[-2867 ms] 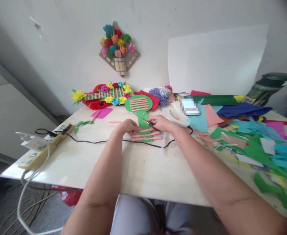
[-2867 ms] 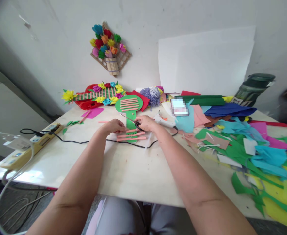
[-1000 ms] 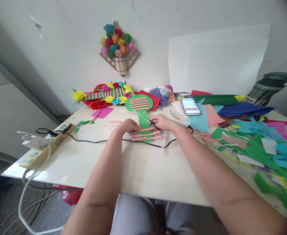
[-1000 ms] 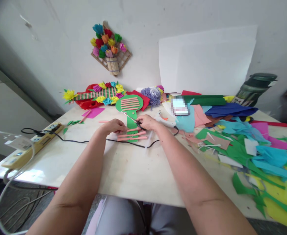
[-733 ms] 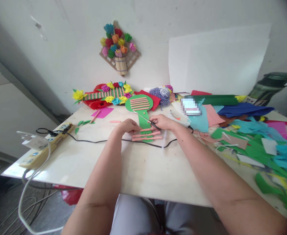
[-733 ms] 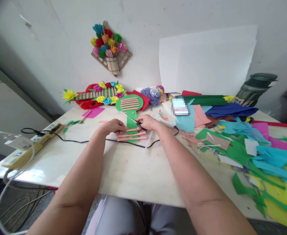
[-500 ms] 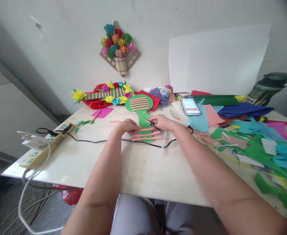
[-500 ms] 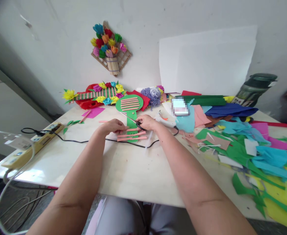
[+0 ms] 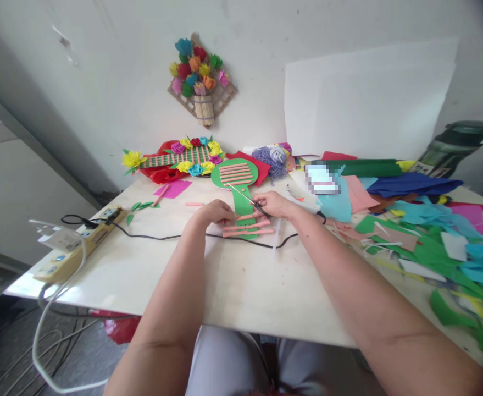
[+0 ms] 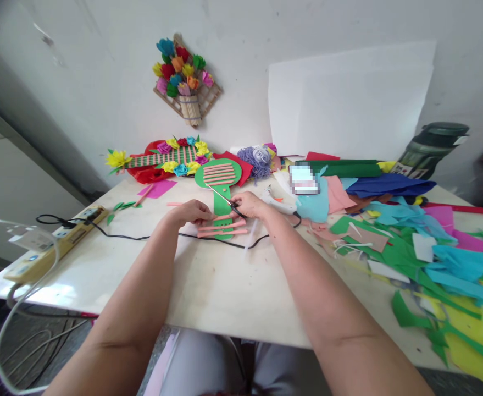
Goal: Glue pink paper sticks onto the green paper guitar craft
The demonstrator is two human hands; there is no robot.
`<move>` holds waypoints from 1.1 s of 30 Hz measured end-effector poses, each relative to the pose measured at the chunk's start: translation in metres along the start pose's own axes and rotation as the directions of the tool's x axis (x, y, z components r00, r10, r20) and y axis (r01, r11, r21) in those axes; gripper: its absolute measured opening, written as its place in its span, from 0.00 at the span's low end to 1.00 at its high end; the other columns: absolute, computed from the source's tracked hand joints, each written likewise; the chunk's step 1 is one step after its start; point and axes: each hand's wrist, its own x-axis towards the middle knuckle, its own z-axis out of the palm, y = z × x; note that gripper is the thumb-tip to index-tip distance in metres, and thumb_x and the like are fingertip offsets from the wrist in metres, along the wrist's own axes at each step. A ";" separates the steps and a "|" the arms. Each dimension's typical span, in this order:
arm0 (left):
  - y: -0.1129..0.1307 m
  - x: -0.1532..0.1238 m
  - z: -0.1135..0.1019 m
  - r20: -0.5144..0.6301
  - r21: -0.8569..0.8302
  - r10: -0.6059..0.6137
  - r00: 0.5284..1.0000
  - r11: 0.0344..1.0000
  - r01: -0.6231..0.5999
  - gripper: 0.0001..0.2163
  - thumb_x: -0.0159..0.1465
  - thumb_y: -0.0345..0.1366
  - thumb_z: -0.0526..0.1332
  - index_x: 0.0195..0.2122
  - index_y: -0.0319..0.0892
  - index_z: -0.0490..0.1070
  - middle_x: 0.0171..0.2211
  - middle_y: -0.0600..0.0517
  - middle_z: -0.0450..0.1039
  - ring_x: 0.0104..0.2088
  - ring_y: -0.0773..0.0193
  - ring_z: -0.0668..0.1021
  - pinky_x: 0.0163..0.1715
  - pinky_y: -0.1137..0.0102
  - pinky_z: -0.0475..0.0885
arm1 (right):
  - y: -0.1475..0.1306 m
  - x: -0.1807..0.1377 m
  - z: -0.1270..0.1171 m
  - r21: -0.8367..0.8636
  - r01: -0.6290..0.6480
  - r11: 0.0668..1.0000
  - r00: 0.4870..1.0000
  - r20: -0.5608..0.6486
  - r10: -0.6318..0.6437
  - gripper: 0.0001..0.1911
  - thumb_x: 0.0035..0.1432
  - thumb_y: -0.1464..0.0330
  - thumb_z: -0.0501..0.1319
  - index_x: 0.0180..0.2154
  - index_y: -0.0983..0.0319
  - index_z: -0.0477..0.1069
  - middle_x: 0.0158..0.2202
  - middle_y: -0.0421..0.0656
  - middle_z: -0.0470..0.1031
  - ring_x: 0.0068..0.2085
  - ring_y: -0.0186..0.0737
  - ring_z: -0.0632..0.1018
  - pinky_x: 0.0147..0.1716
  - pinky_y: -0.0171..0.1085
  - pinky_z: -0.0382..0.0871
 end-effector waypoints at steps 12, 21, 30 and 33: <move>0.004 -0.004 0.001 0.007 -0.007 -0.015 1.000 1.000 0.015 0.10 0.44 0.40 0.66 0.20 0.37 0.72 0.14 0.53 0.67 0.16 0.73 0.62 0.18 0.74 0.56 | 0.004 0.001 0.002 0.113 -0.038 0.993 0.999 0.000 0.039 0.09 0.34 0.73 0.63 0.23 0.65 0.66 0.17 0.33 0.66 0.17 0.26 0.65 0.15 0.28 0.58; 0.004 -0.006 -0.001 -0.021 -0.016 -0.014 1.000 1.000 0.013 0.15 0.46 0.47 0.65 0.22 0.38 0.74 0.15 0.54 0.65 0.16 0.73 0.60 0.18 0.73 0.55 | 0.000 -0.002 0.001 0.113 -0.054 0.992 0.998 0.025 0.052 0.09 0.36 0.75 0.63 0.25 0.65 0.67 0.16 0.33 0.65 0.16 0.26 0.65 0.15 0.28 0.58; 0.012 -0.012 -0.001 -0.048 0.003 -0.040 0.998 0.999 0.040 0.13 0.44 0.45 0.66 0.18 0.38 0.72 0.12 0.57 0.55 0.16 0.73 0.56 0.19 0.72 0.54 | 0.003 0.001 0.000 0.083 -0.037 0.996 0.999 0.033 0.034 0.09 0.37 0.75 0.63 0.26 0.65 0.68 0.16 0.33 0.65 0.16 0.26 0.65 0.14 0.28 0.57; 0.014 -0.014 -0.001 -0.058 0.017 -0.048 0.997 0.999 0.049 0.13 0.44 0.45 0.66 0.20 0.38 0.73 0.12 0.57 0.55 0.15 0.73 0.56 0.19 0.72 0.54 | 0.001 -0.001 0.001 0.090 -0.058 0.994 0.998 0.018 0.056 0.08 0.37 0.76 0.63 0.26 0.65 0.68 0.16 0.34 0.66 0.16 0.26 0.66 0.14 0.28 0.58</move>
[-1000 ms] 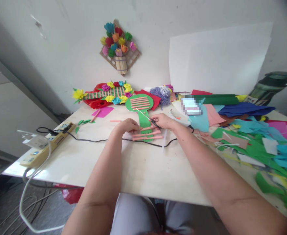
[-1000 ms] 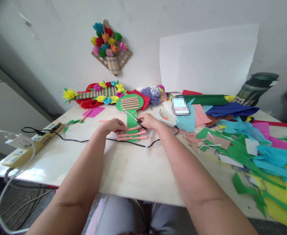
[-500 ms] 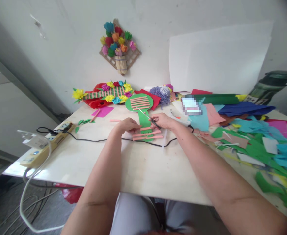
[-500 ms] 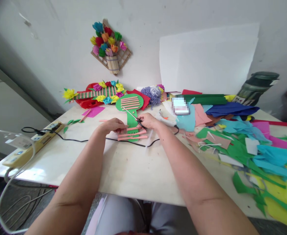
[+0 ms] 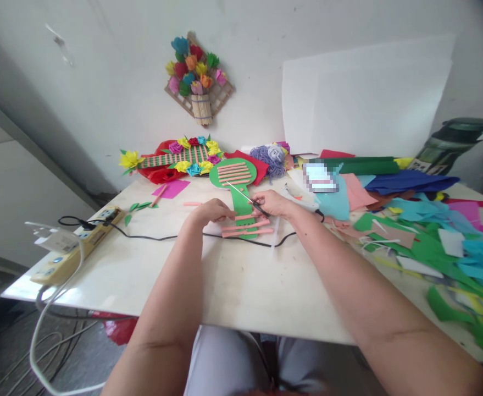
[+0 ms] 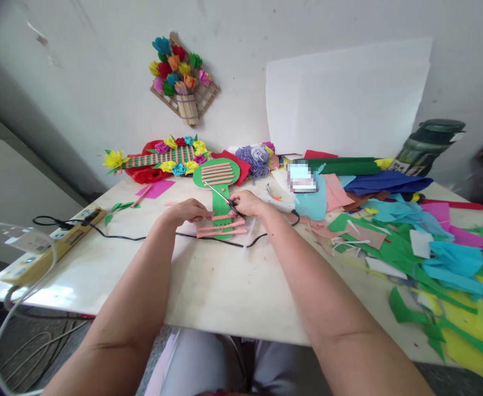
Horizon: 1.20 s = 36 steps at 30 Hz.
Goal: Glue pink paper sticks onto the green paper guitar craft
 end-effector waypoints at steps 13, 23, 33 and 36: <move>0.004 -0.003 0.002 -0.033 -0.014 -0.057 0.998 0.998 0.056 0.14 0.43 0.45 0.66 0.22 0.38 0.74 0.12 0.56 0.57 0.16 0.73 0.58 0.18 0.72 0.53 | 0.002 0.002 0.000 -0.027 -0.007 1.000 1.000 0.000 0.007 0.06 0.39 0.78 0.62 0.24 0.65 0.67 0.16 0.34 0.66 0.16 0.26 0.66 0.14 0.27 0.57; -0.001 0.003 0.002 -0.046 0.005 -0.022 0.999 1.000 0.022 0.12 0.45 0.44 0.64 0.21 0.38 0.74 0.12 0.56 0.59 0.15 0.72 0.59 0.19 0.71 0.55 | 0.004 0.003 0.001 -0.037 0.006 0.999 1.000 -0.014 -0.006 0.06 0.38 0.77 0.63 0.24 0.66 0.69 0.16 0.34 0.66 0.16 0.26 0.65 0.14 0.27 0.57; 0.003 0.015 0.013 -0.350 0.216 0.462 0.815 0.886 -0.410 0.11 0.52 0.42 0.60 0.24 0.38 0.74 0.25 0.51 0.74 0.29 0.65 0.73 0.31 0.72 0.65 | -0.007 -0.003 0.001 0.086 -0.021 0.996 1.000 0.003 0.021 0.09 0.35 0.79 0.63 0.25 0.67 0.69 0.16 0.33 0.67 0.16 0.26 0.65 0.15 0.28 0.58; 0.005 0.017 0.018 -0.279 0.327 0.521 0.807 0.842 -0.430 0.10 0.52 0.41 0.60 0.28 0.40 0.77 0.29 0.50 0.76 0.34 0.61 0.74 0.36 0.69 0.66 | -0.007 -0.003 0.000 0.101 -0.013 0.995 1.000 0.004 0.013 0.09 0.35 0.78 0.63 0.26 0.66 0.69 0.15 0.33 0.67 0.16 0.26 0.65 0.15 0.28 0.59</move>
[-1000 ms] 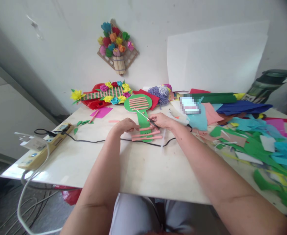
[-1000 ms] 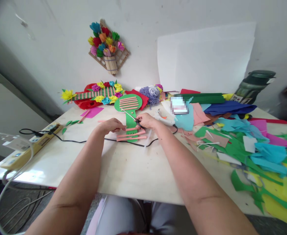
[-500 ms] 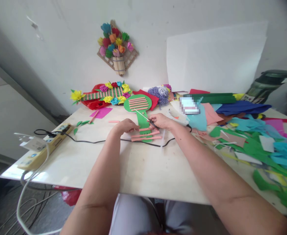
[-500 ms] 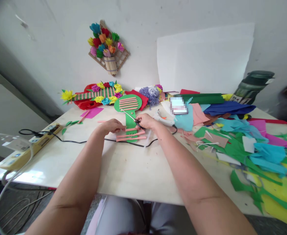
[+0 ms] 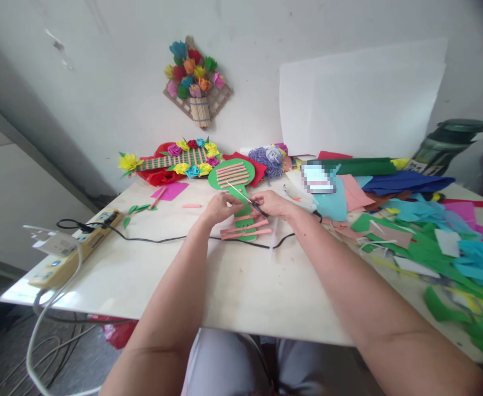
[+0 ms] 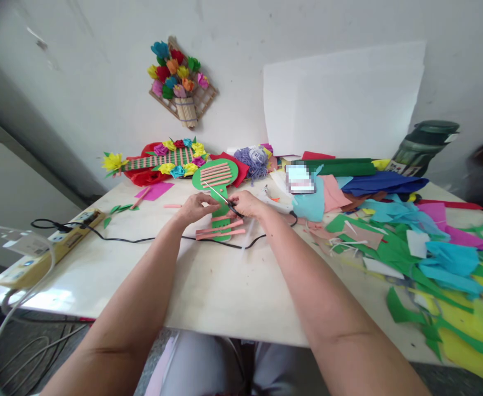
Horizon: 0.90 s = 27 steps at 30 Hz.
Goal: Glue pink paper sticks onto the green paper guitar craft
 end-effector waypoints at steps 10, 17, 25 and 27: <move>-0.006 0.003 0.012 0.192 -0.041 0.047 0.980 0.998 -0.040 0.13 0.50 0.45 0.63 0.31 0.41 0.77 0.31 0.52 0.77 0.31 0.64 0.75 0.32 0.72 0.66 | 0.007 0.005 0.000 -0.060 0.004 0.998 0.999 -0.045 -0.006 0.08 0.34 0.76 0.63 0.23 0.65 0.67 0.15 0.32 0.66 0.17 0.27 0.65 0.16 0.28 0.57; -0.011 0.003 0.017 0.231 -0.111 0.078 0.970 0.992 -0.054 0.10 0.49 0.41 0.64 0.29 0.40 0.76 0.30 0.52 0.76 0.30 0.66 0.74 0.32 0.73 0.66 | 0.013 0.009 -0.001 -0.087 0.011 0.996 0.999 -0.036 -0.014 0.08 0.34 0.74 0.64 0.23 0.65 0.66 0.15 0.32 0.65 0.16 0.27 0.65 0.15 0.28 0.57; -0.008 0.001 0.018 0.240 -0.209 0.022 0.971 0.978 0.029 0.09 0.47 0.37 0.65 0.27 0.38 0.75 0.29 0.51 0.75 0.28 0.67 0.73 0.30 0.73 0.67 | 0.012 0.007 -0.003 -0.142 -0.006 0.990 1.000 -0.029 0.002 0.09 0.34 0.73 0.65 0.24 0.65 0.68 0.16 0.32 0.65 0.18 0.27 0.65 0.17 0.29 0.57; -0.008 0.000 0.018 0.246 -0.213 0.010 0.969 0.976 0.044 0.09 0.46 0.37 0.65 0.28 0.38 0.76 0.29 0.50 0.75 0.29 0.66 0.73 0.30 0.73 0.68 | 0.010 0.005 -0.004 -0.130 -0.018 0.991 1.000 -0.002 0.018 0.09 0.34 0.74 0.64 0.25 0.65 0.69 0.17 0.33 0.66 0.19 0.28 0.66 0.18 0.29 0.58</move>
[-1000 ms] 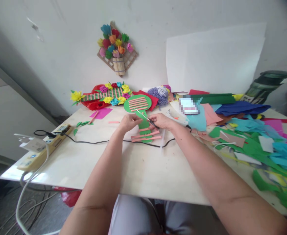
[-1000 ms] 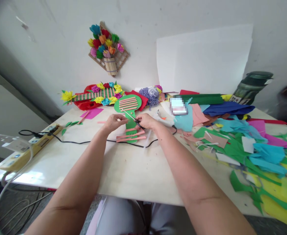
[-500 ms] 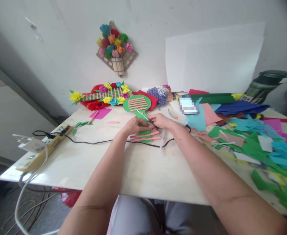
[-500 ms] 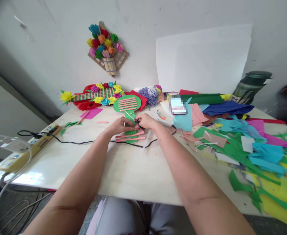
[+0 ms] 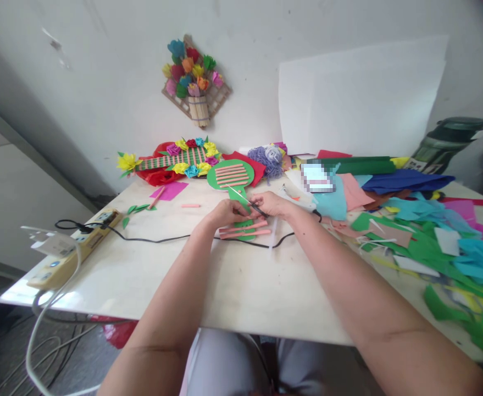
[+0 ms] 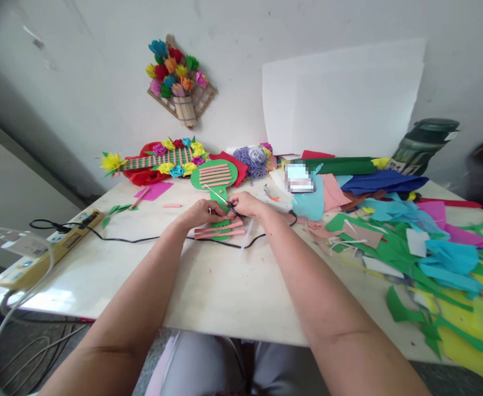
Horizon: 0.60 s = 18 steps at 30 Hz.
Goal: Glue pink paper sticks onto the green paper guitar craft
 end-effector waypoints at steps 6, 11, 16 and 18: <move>-0.004 0.001 -0.001 0.022 -0.024 -0.004 1.000 1.000 0.005 0.10 0.47 0.37 0.65 0.29 0.38 0.77 0.30 0.49 0.76 0.30 0.64 0.75 0.31 0.72 0.69 | -0.003 -0.002 -0.002 -0.008 0.014 1.000 1.000 0.011 -0.014 0.08 0.35 0.76 0.63 0.25 0.65 0.70 0.23 0.36 0.70 0.25 0.29 0.68 0.24 0.29 0.61; -0.004 0.001 0.000 0.020 -0.013 -0.013 1.000 1.000 0.013 0.10 0.46 0.37 0.65 0.29 0.39 0.77 0.30 0.49 0.76 0.30 0.64 0.75 0.32 0.72 0.69 | 0.000 0.002 0.000 -0.015 0.013 1.000 1.000 0.006 -0.013 0.08 0.37 0.77 0.61 0.26 0.65 0.72 0.20 0.35 0.68 0.23 0.29 0.67 0.22 0.29 0.60; -0.003 0.001 0.000 0.024 -0.014 -0.010 1.000 1.000 0.010 0.10 0.47 0.37 0.65 0.29 0.39 0.77 0.31 0.49 0.76 0.31 0.64 0.75 0.32 0.72 0.69 | 0.001 0.003 0.001 -0.028 0.015 0.999 1.000 -0.005 -0.016 0.09 0.37 0.77 0.61 0.27 0.65 0.73 0.20 0.37 0.71 0.23 0.30 0.68 0.21 0.29 0.61; -0.002 0.001 0.000 0.025 -0.021 -0.013 1.000 1.000 0.014 0.10 0.47 0.37 0.65 0.29 0.39 0.77 0.31 0.49 0.76 0.31 0.64 0.75 0.32 0.72 0.69 | 0.002 0.004 0.001 -0.031 0.015 0.999 1.000 -0.022 -0.016 0.09 0.36 0.77 0.62 0.26 0.64 0.73 0.20 0.38 0.71 0.23 0.31 0.68 0.22 0.29 0.62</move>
